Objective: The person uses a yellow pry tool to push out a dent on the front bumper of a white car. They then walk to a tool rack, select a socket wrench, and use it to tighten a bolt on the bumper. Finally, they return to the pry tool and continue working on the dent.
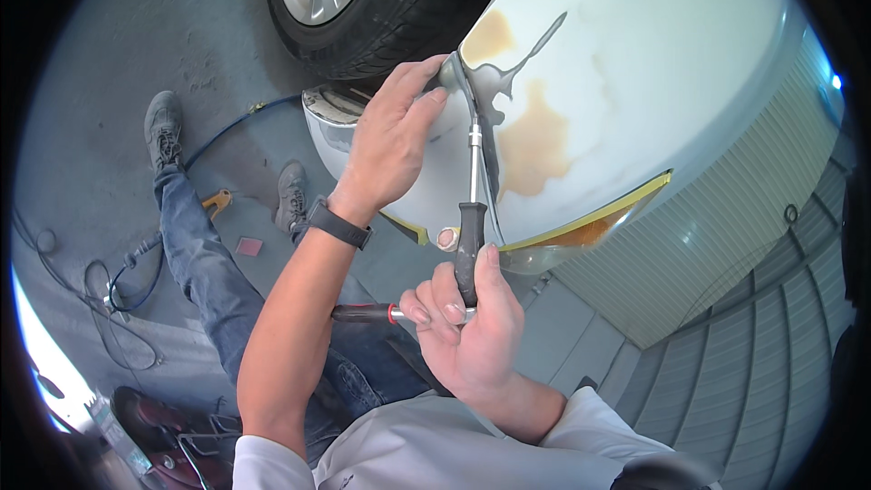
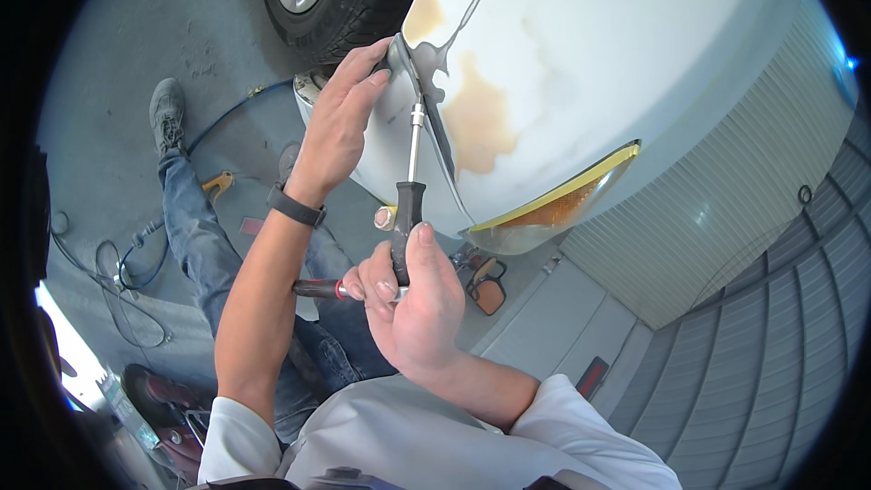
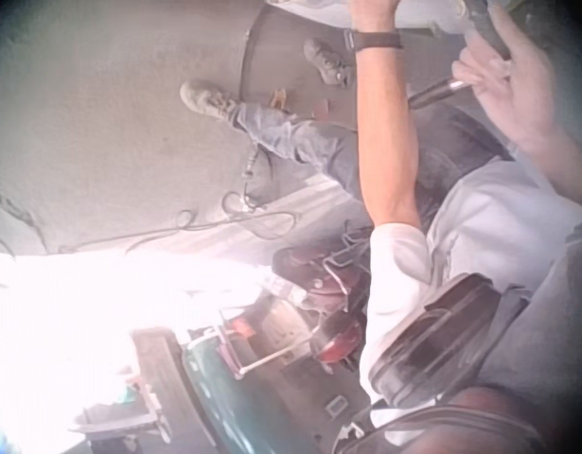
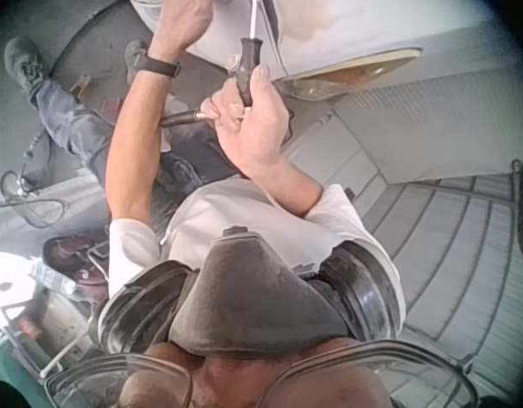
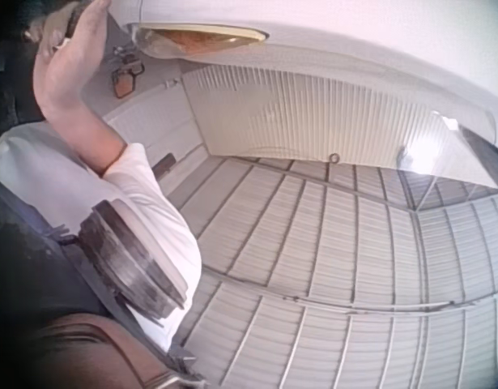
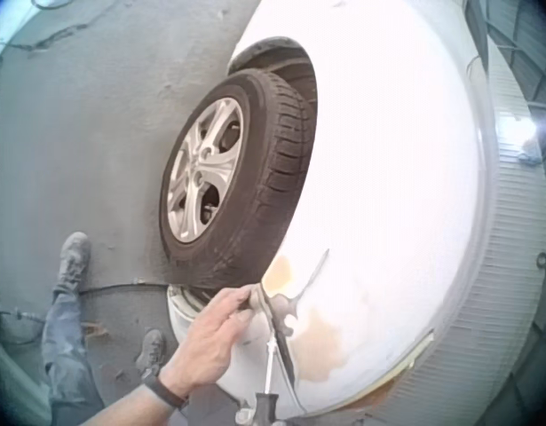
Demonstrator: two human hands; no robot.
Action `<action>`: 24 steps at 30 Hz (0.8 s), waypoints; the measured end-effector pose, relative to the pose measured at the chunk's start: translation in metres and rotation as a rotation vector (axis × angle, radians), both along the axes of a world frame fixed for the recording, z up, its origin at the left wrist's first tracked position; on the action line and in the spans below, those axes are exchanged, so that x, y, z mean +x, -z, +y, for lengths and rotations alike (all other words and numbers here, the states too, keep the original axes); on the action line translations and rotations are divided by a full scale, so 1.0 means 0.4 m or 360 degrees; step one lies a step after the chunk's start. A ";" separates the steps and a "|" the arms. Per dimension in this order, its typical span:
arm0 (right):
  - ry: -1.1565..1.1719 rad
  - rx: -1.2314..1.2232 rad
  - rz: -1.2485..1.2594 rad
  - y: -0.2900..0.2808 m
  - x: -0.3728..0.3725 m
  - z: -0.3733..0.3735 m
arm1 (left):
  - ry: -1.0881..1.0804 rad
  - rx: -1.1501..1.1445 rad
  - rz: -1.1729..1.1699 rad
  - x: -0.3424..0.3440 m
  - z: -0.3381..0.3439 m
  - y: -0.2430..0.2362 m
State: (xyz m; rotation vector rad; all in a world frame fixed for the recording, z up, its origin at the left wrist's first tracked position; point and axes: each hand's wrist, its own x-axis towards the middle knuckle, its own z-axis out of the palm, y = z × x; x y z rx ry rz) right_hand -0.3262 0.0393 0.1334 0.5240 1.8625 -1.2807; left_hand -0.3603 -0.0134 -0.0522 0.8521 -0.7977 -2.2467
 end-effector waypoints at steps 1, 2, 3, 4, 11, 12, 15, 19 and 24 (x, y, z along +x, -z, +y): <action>0.0009 0.0012 0.0005 0.002 0.004 -0.009 | 0.0026 0.0039 0.0010 0.001 -0.001 0.003; 0.0010 0.0006 0.0008 0.003 0.009 -0.018 | 0.0057 0.0079 0.0021 0.002 -0.003 0.006; 0.0034 0.0031 0.0012 0.003 0.014 -0.026 | 0.0062 0.0065 0.0050 0.004 -0.005 0.010; 0.0044 0.0037 0.0014 0.005 0.019 -0.034 | 0.0066 0.0050 0.0079 0.005 -0.009 0.015; 0.0024 -0.0089 -0.0067 0.036 0.008 -0.040 | 0.0209 -0.0044 0.0208 0.021 -0.036 0.041; 0.0037 -0.0070 -0.0090 0.039 -0.003 -0.035 | 0.0219 -0.0038 0.0220 0.023 -0.038 0.042; -0.0030 -0.0070 0.0046 0.040 -0.025 -0.015 | 0.0265 -0.0002 0.0221 0.026 -0.042 0.042; -0.0054 -0.0119 -0.0041 0.011 -0.038 0.014 | 0.0237 -0.0027 0.0216 0.028 -0.036 0.039; -0.0086 -0.0054 -0.0054 -0.015 -0.042 0.027 | 0.0243 -0.0025 0.0141 0.021 -0.024 0.031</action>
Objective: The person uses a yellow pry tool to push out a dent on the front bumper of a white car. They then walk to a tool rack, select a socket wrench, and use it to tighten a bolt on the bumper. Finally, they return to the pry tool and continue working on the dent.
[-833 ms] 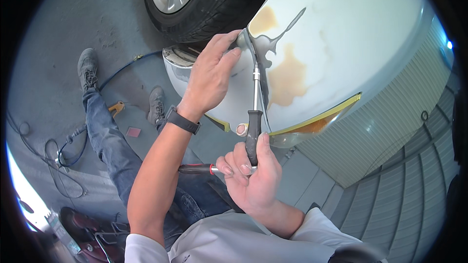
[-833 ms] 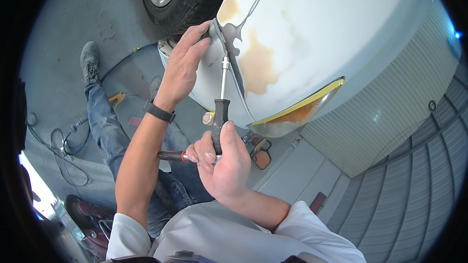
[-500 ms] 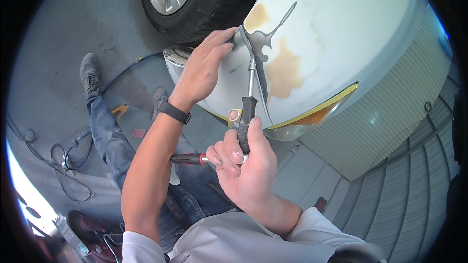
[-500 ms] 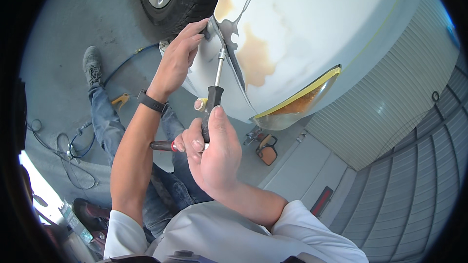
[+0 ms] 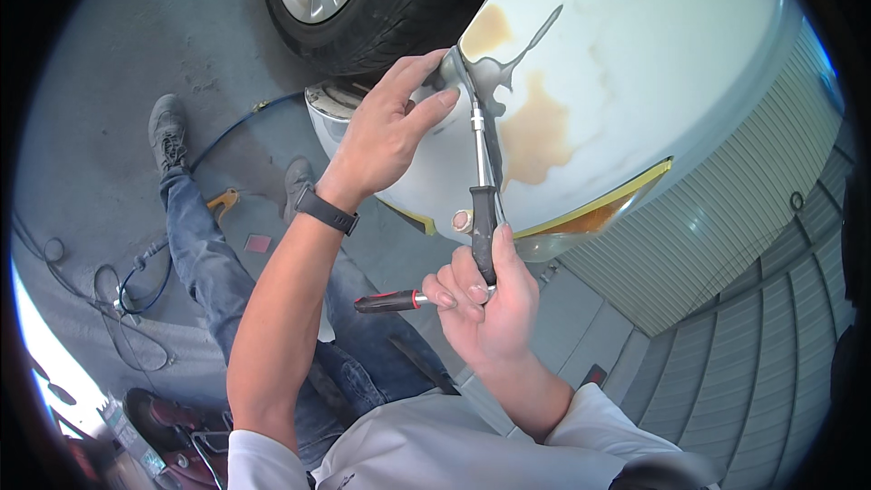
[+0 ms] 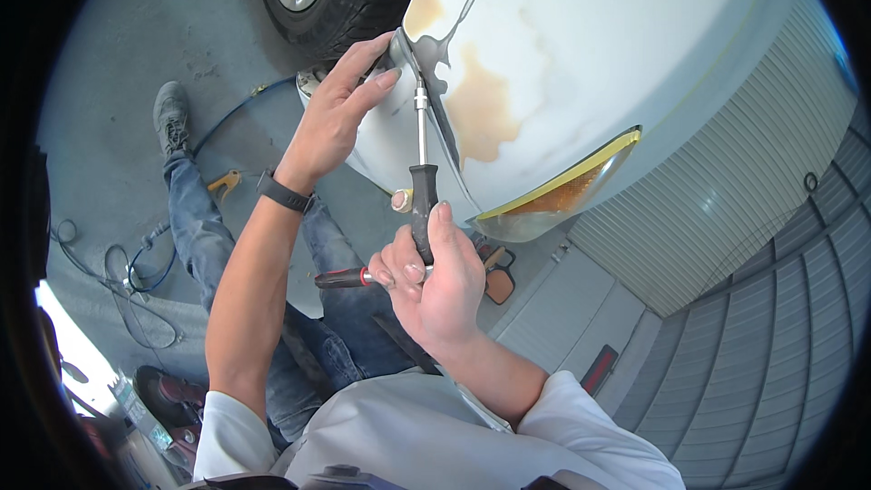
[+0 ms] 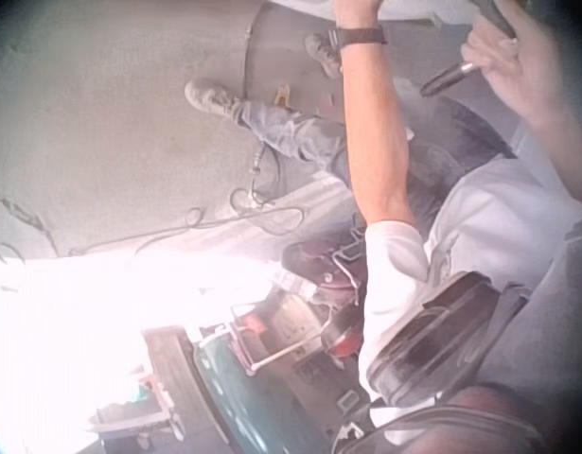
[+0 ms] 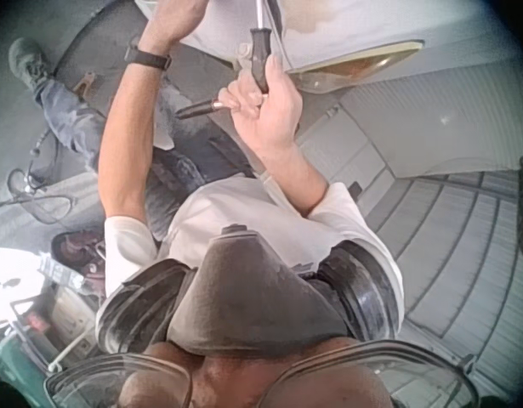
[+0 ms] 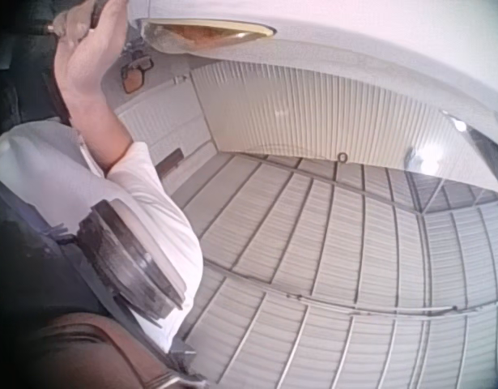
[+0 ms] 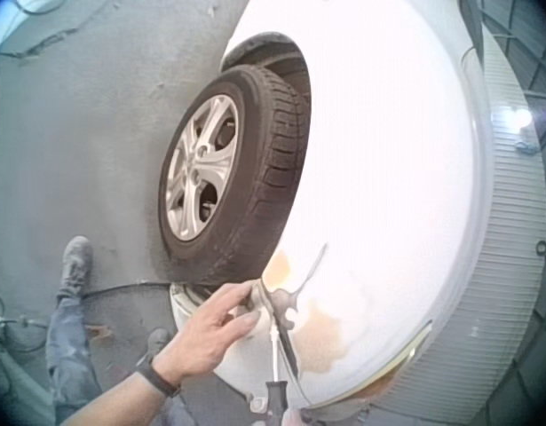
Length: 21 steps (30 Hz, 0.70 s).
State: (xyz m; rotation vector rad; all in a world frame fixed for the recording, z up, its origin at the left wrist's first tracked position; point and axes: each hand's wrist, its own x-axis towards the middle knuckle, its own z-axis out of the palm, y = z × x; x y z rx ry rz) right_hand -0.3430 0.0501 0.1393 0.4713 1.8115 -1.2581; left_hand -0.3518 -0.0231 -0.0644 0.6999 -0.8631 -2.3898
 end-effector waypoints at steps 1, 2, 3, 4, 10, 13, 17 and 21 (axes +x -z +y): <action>0.0021 0.0005 -0.0003 -0.002 -0.003 -0.002 | -0.0008 0.0036 0.0038 -0.001 0.000 -0.002; 0.0041 0.0010 -0.0008 -0.005 -0.006 -0.004 | 0.0009 0.0063 0.0063 0.002 0.000 -0.004; 0.0058 0.0038 -0.0010 -0.008 -0.010 -0.008 | 0.0068 0.0103 0.0056 0.004 -0.002 -0.005; 0.0076 0.0067 -0.0013 -0.013 -0.013 -0.011 | 0.0063 0.0083 0.0067 0.008 -0.004 -0.007; 0.0006 0.0032 -0.0059 -0.013 -0.028 -0.008 | 0.0123 -0.0010 -0.0031 0.015 -0.008 -0.011; 0.0024 -0.0033 -0.0079 -0.001 -0.027 0.005 | 0.0083 -0.0102 -0.0072 0.008 -0.001 -0.009; 0.0026 -0.0127 -0.0138 0.008 -0.043 0.025 | 0.0027 -0.0159 -0.0081 0.001 0.009 -0.004; 0.0026 -0.0216 -0.0182 0.014 -0.059 0.048 | 0.0035 -0.0085 -0.0086 -0.003 0.014 -0.008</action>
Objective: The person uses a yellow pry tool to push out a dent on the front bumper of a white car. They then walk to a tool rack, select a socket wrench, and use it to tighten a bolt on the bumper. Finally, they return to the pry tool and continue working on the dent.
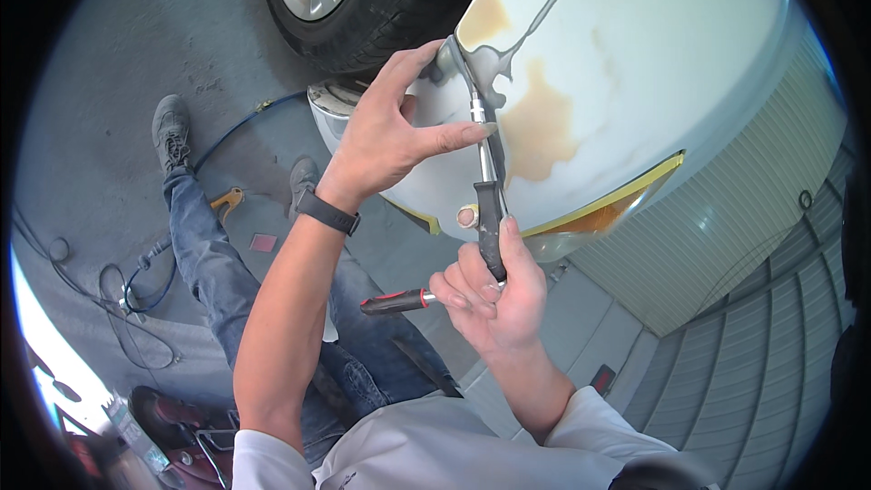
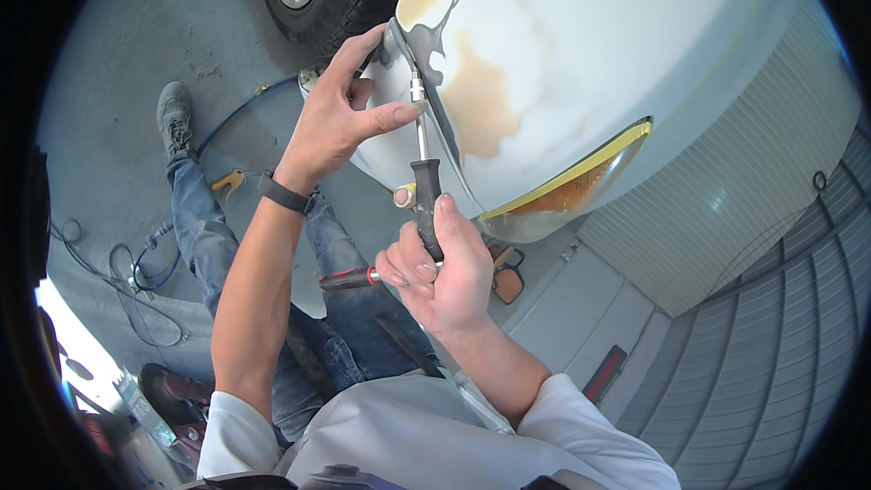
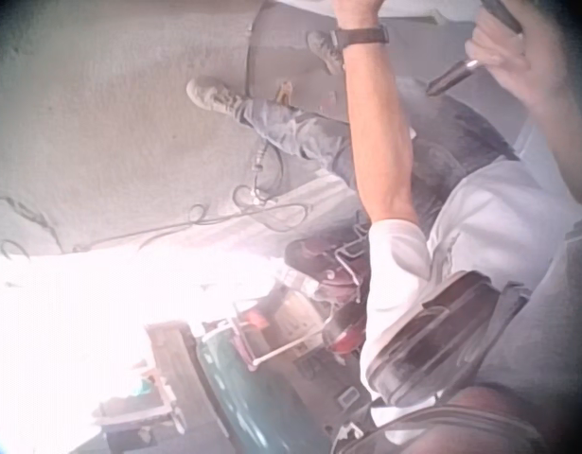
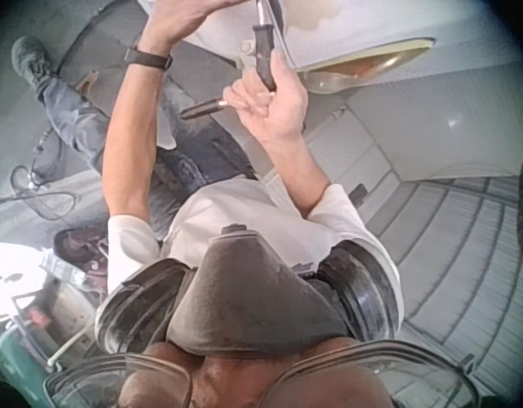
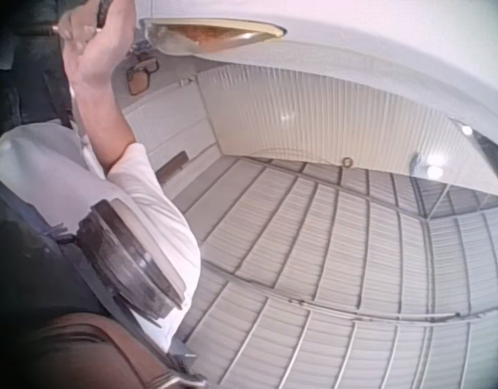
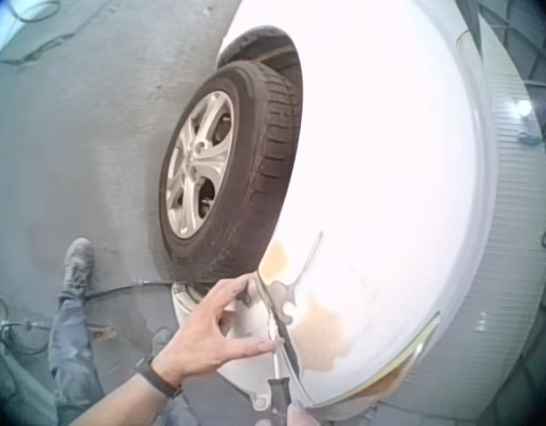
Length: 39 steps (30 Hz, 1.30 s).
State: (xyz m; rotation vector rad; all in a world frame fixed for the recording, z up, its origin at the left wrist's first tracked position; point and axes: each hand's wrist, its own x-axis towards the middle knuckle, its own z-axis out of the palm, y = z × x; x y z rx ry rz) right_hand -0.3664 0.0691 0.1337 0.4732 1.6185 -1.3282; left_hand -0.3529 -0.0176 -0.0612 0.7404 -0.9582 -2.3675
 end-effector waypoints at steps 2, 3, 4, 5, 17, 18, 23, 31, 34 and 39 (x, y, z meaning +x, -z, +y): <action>0.0003 -0.0043 -0.0017 0.006 0.001 0.007 | -0.0009 0.0007 -0.0039 0.000 0.001 -0.003; 0.0002 -0.0070 -0.0017 0.009 0.002 0.007 | -0.0015 0.0009 -0.0062 0.000 0.000 -0.004; 0.0000 -0.0098 -0.0020 0.012 0.003 0.005 | 0.0021 0.0013 -0.0083 -0.001 0.002 -0.005; -0.0019 -0.0138 -0.0020 0.017 0.002 0.000 | 0.0058 0.0016 -0.0105 -0.001 0.002 -0.005; -0.0312 0.0191 0.0231 0.024 0.014 -0.018 | 0.0095 0.0418 -0.0011 0.012 0.000 -0.004; -0.0269 0.0181 0.0210 0.021 0.017 -0.011 | 0.0053 0.0359 -0.0033 0.013 0.001 -0.005; -0.0132 0.0157 0.0201 0.015 0.022 -0.005 | 0.0075 0.0268 -0.0102 0.010 0.006 -0.021; -0.0047 0.0249 0.0171 -0.020 0.016 -0.051 | -0.0039 0.0247 -0.0132 0.001 0.015 -0.041; -0.0045 0.0358 0.0189 -0.015 0.011 -0.069 | -0.0048 0.0312 -0.0120 -0.001 0.012 -0.041; -0.0106 0.0333 0.0190 0.002 0.017 -0.084 | -0.0094 0.0316 -0.0137 -0.003 0.010 -0.044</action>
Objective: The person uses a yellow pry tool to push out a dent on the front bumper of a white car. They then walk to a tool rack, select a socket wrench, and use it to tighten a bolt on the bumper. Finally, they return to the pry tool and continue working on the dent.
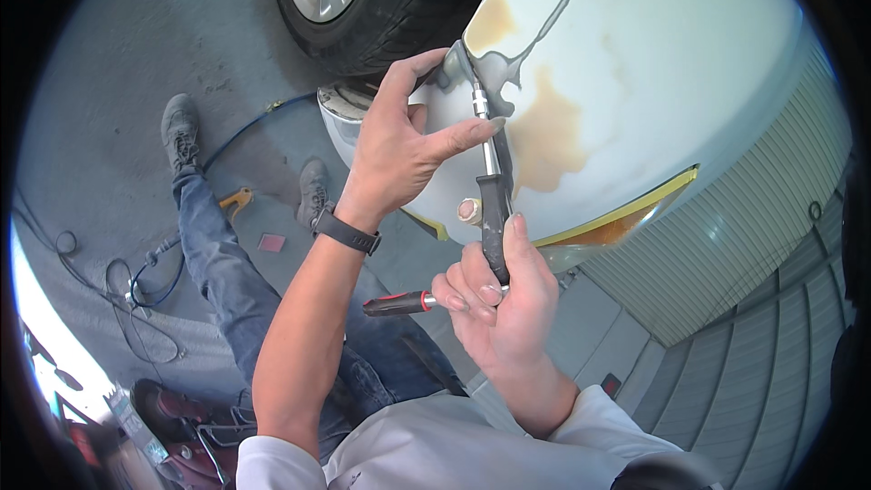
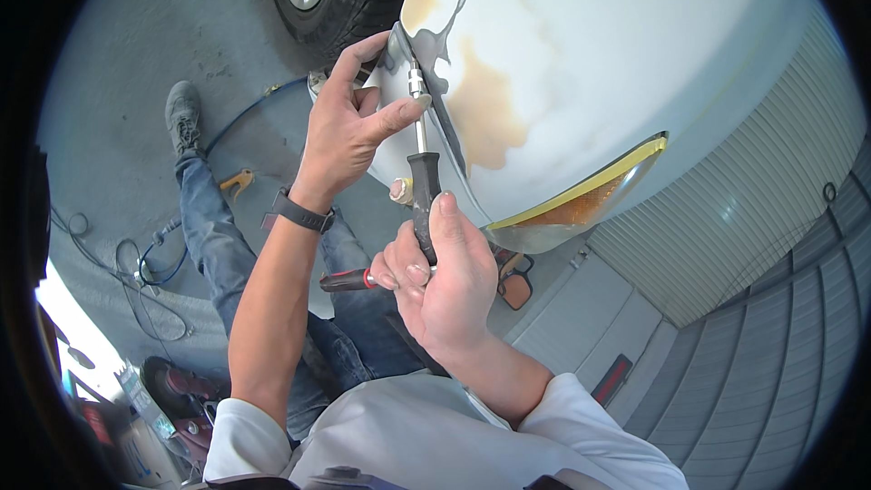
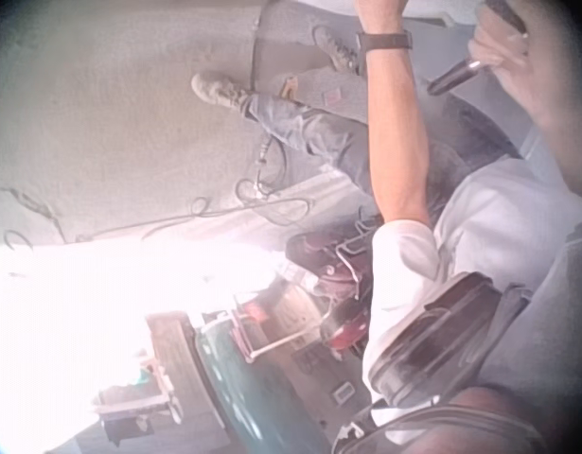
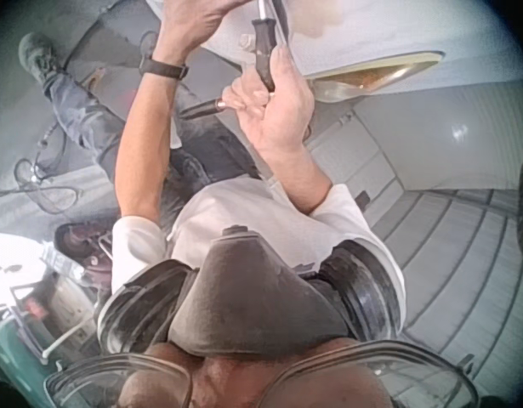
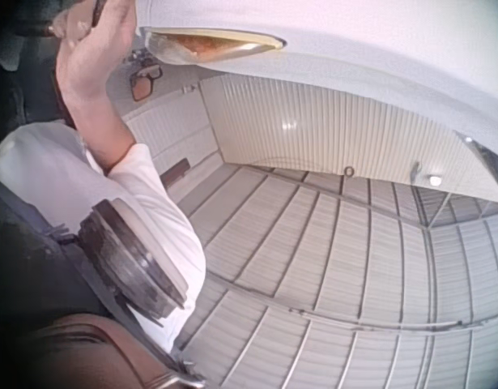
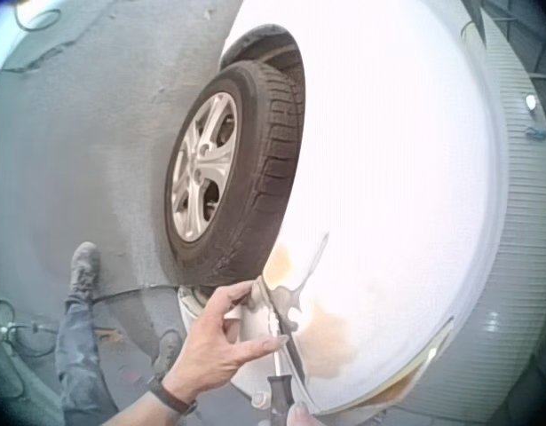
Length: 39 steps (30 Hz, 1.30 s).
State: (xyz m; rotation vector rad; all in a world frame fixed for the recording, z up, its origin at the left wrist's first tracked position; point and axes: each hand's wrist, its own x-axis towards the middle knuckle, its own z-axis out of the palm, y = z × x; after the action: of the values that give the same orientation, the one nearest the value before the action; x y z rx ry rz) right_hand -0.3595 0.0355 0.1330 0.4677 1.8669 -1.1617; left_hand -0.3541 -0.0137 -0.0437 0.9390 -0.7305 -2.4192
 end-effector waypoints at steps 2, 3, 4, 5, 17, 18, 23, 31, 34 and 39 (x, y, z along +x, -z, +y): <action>0.0020 -0.0008 -0.0011 0.005 0.014 -0.004 | -0.0012 0.0044 0.0020 0.001 0.002 0.000; 0.0045 -0.0049 -0.0007 0.013 0.019 -0.007 | -0.0009 0.0047 0.0023 0.001 0.003 0.002; 0.0069 -0.0090 -0.0002 0.023 0.026 -0.010 | -0.0006 0.0050 0.0026 0.000 0.003 0.005; 0.0080 -0.0132 -0.0005 0.033 0.032 -0.012 | 0.0000 0.0043 0.0026 0.000 0.003 0.010; -0.0396 -0.0305 -0.0103 0.033 0.049 0.124 | -0.0013 0.0263 0.0488 0.107 0.027 0.090; -0.0410 -0.0301 -0.0071 0.017 0.056 0.130 | -0.0017 0.0352 0.0551 0.105 0.029 0.087; -0.0447 -0.0400 0.0106 -0.044 0.065 0.135 | -0.0112 -0.0185 -0.0208 0.013 0.045 0.019; -0.0374 -0.0277 0.0087 -0.084 0.078 0.146 | 0.0284 -0.0003 0.0133 -0.018 -0.095 0.066; -0.0407 -0.0298 0.0048 -0.085 0.079 0.141 | 0.0368 -0.0269 0.0004 -0.022 -0.118 0.080; -0.0393 -0.0317 -0.0019 -0.075 0.089 0.134 | 0.0127 0.0010 -0.0158 -0.022 -0.152 0.107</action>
State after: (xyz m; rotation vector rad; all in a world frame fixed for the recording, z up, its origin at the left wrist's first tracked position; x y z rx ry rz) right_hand -0.3240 0.0892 0.1631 0.1279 1.7207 -1.1577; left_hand -0.3631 -0.0745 -0.0865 1.0576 -0.8105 -2.4588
